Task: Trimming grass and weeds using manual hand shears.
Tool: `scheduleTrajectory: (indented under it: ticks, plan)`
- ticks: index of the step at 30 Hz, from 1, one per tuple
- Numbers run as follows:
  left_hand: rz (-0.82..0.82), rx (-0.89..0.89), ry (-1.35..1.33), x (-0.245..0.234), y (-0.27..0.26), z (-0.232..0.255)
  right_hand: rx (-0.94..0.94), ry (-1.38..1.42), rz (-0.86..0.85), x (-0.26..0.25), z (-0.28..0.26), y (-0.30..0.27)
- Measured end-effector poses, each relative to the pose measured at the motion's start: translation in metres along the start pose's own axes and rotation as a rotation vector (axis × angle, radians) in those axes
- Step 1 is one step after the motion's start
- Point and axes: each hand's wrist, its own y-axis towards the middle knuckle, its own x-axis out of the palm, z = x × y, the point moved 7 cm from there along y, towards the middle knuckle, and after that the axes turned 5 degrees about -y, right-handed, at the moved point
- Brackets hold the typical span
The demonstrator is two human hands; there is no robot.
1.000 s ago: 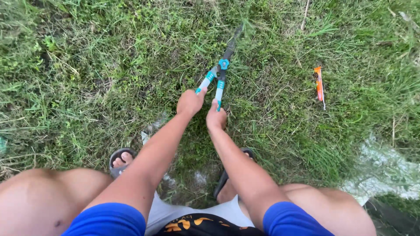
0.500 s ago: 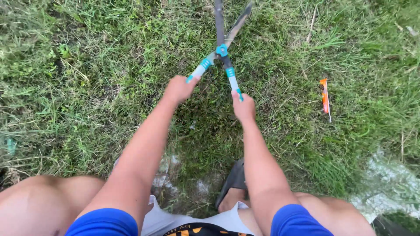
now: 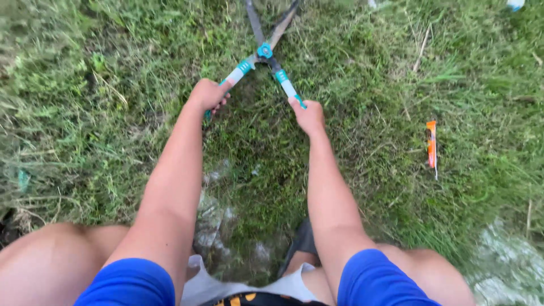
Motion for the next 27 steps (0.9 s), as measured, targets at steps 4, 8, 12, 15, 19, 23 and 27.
scheduleTrajectory:
  ticks: [4, 8, 12, 15, 19, 23, 27]
  plan:
    - [0.073, -0.019, -0.017, -0.018, 0.018, 0.034, 0.056, 0.030, 0.011, 0.010, -0.019, 0.036]
    - [0.028, 0.017, -0.106, -0.015, 0.055, 0.021, 0.112, -0.028, -0.036, 0.001, -0.042, 0.050]
    - [0.093, 0.011, -0.165, -0.018, 0.059, 0.039, 0.126, -0.028, -0.035, 0.004, -0.060, 0.070]
    - [0.149, 0.011, -0.099, -0.007, 0.070, 0.039, 0.220, -0.032, -0.019, 0.014, -0.073, 0.065]
    - [0.246, -0.036, 0.063, 0.013, 0.054, 0.048, 0.246, -0.039, 0.002, 0.042, -0.087, 0.057]
    - [0.467, -0.067, 0.089, 0.022, 0.038, 0.054, 0.321, 0.014, 0.072, 0.052, -0.096, 0.040]
    - [0.511, -0.131, 0.002, 0.040, 0.027, 0.048, 0.365, 0.023, 0.099, 0.061, -0.088, 0.030]
